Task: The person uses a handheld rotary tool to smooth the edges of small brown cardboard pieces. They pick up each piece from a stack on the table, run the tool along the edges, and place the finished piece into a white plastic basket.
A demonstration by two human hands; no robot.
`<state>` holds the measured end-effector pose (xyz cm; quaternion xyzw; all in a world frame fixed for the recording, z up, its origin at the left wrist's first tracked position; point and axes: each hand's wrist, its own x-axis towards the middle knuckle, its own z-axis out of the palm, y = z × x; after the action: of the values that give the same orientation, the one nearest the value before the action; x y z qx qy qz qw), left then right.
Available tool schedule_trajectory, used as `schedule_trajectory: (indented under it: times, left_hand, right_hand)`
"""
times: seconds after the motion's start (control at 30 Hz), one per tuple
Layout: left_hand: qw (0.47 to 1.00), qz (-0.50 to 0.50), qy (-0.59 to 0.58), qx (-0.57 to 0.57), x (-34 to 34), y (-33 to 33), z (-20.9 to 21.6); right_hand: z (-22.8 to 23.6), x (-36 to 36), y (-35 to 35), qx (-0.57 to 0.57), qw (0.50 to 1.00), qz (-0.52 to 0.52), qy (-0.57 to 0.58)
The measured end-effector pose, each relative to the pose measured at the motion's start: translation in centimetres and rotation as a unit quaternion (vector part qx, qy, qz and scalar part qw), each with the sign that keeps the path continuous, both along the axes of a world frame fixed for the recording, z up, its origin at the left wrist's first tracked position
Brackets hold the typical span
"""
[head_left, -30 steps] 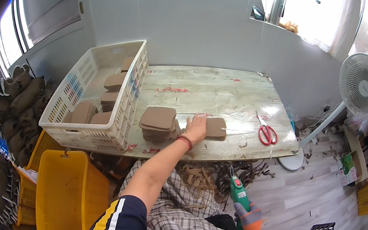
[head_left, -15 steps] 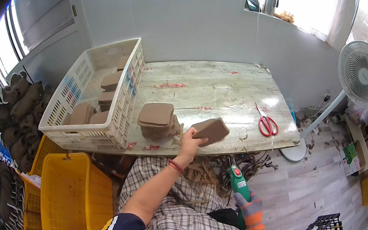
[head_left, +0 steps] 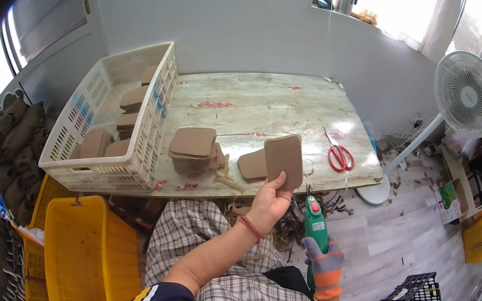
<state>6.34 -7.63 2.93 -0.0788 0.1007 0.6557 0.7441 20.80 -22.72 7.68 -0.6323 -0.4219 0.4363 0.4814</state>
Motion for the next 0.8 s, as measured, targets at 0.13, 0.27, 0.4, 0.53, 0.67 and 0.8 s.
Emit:
schedule_trajectory:
  times: [0.13,0.27,0.4,0.53,0.67,0.8]
  left_hand:
    - [0.999,-0.026,-0.026,0.009,1.0,-0.2,-0.1]
    - [0.999,-0.03,-0.012,0.003,1.9,-0.8,-0.5]
    - [0.998,-0.057,-0.004,0.002,2.6,-2.0,-0.7]
    - [0.997,-0.082,0.004,-0.001,3.0,-3.5,-0.8]
    - [0.995,-0.095,0.033,0.014,3.3,-4.5,-2.1]
    - [0.99,-0.1,0.089,0.048,3.0,-5.0,-2.6]
  right_hand:
    - [0.8,-0.6,0.0,0.001,1.0,-0.007,0.001]
    - [0.4,-0.4,0.0,-0.006,1.0,-0.011,0.027]
    - [0.8,-0.2,0.2,0.001,0.999,-0.021,0.033]
    - [1.6,0.2,0.4,0.002,0.999,-0.036,0.02]
    - [2.8,0.2,0.7,0.029,0.998,-0.051,0.013]
    - [3.2,1.0,0.8,0.02,0.999,-0.047,0.019]
